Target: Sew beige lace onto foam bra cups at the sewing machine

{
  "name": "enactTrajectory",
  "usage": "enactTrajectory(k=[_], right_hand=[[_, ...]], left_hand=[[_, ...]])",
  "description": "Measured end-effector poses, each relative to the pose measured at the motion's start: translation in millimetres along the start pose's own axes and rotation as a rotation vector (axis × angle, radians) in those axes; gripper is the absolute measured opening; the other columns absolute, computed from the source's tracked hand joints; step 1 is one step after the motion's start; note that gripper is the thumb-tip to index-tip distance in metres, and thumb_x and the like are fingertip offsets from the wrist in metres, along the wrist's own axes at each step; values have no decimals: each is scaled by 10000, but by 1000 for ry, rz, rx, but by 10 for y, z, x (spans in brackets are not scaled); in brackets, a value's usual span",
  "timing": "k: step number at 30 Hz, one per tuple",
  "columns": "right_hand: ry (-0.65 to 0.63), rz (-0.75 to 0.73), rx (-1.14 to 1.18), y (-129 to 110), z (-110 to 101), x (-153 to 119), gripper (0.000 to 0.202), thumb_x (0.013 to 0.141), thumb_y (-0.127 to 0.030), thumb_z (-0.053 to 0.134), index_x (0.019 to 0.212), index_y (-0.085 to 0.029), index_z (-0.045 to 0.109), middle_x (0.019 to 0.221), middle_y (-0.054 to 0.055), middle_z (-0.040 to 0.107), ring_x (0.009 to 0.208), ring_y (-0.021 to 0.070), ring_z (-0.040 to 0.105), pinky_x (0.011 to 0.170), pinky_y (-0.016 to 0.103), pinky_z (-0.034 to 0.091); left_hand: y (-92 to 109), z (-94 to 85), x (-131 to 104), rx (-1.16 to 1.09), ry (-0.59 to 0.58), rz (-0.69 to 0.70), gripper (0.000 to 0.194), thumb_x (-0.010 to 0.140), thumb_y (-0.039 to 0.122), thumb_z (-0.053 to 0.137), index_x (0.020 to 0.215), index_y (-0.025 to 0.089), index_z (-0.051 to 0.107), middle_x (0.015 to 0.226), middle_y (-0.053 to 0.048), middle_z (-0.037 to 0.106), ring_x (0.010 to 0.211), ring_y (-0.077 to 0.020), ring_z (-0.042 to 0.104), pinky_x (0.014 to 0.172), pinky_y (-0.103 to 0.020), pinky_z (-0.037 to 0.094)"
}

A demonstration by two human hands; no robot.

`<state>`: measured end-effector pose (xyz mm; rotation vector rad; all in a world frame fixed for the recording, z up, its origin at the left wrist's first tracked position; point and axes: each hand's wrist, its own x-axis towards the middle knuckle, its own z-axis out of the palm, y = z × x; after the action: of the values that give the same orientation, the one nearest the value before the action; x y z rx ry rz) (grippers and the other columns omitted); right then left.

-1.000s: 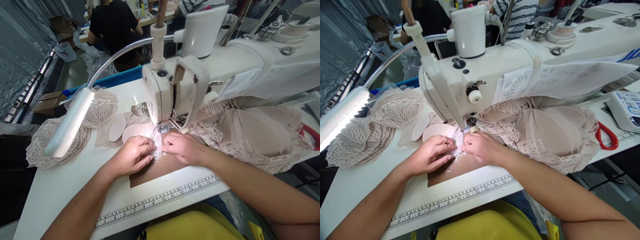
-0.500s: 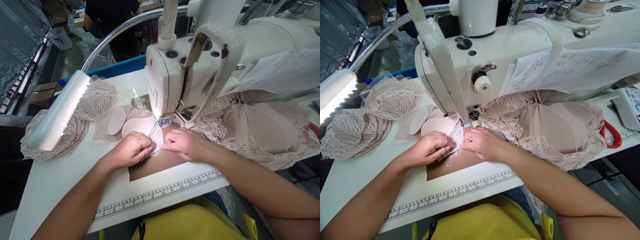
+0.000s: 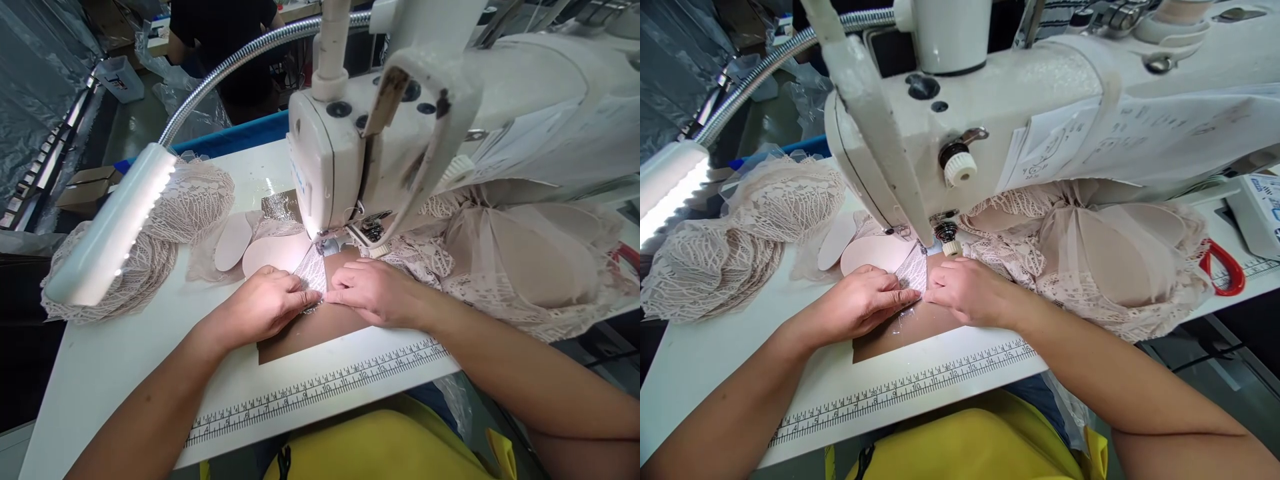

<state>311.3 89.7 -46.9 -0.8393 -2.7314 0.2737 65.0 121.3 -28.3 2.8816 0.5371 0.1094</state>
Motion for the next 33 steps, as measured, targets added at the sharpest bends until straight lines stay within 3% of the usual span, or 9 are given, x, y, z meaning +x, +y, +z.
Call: enactTrajectory(k=[17,25,30,33], right_hand=[[24,12,100,-3,-9,-20,325,829,-86,459,1019,-203,695,823,42,606,721,143,466,670,266,359],[66,124,151,-21,-38,-23,298,828,-96,462,975,-199,700,763,23,586,696,129,484,624,231,354],[43,59,51,-35,-10,-2,302,853,-107,448,1026,-196,679,809,36,592,706,138,459,641,251,338],[18,56,-24,-40,9,7,273,828,-96,473,986,-190,676,810,36,581,708,147,439,634,264,317]], left_hand=[[73,-21,5,225,-115,4,383,928,152,416,1273,261,541,816,-38,595,680,-167,515,643,-317,311],[85,-5,0,263,-134,10,410,930,148,411,1317,250,501,810,-37,585,667,-167,497,639,-318,305],[87,-12,-5,229,-115,4,402,918,129,423,1287,249,530,822,-40,595,677,-165,511,642,-314,333],[112,-25,16,180,-42,-36,317,930,176,437,1200,235,592,835,-49,601,731,-177,529,653,-310,371]])
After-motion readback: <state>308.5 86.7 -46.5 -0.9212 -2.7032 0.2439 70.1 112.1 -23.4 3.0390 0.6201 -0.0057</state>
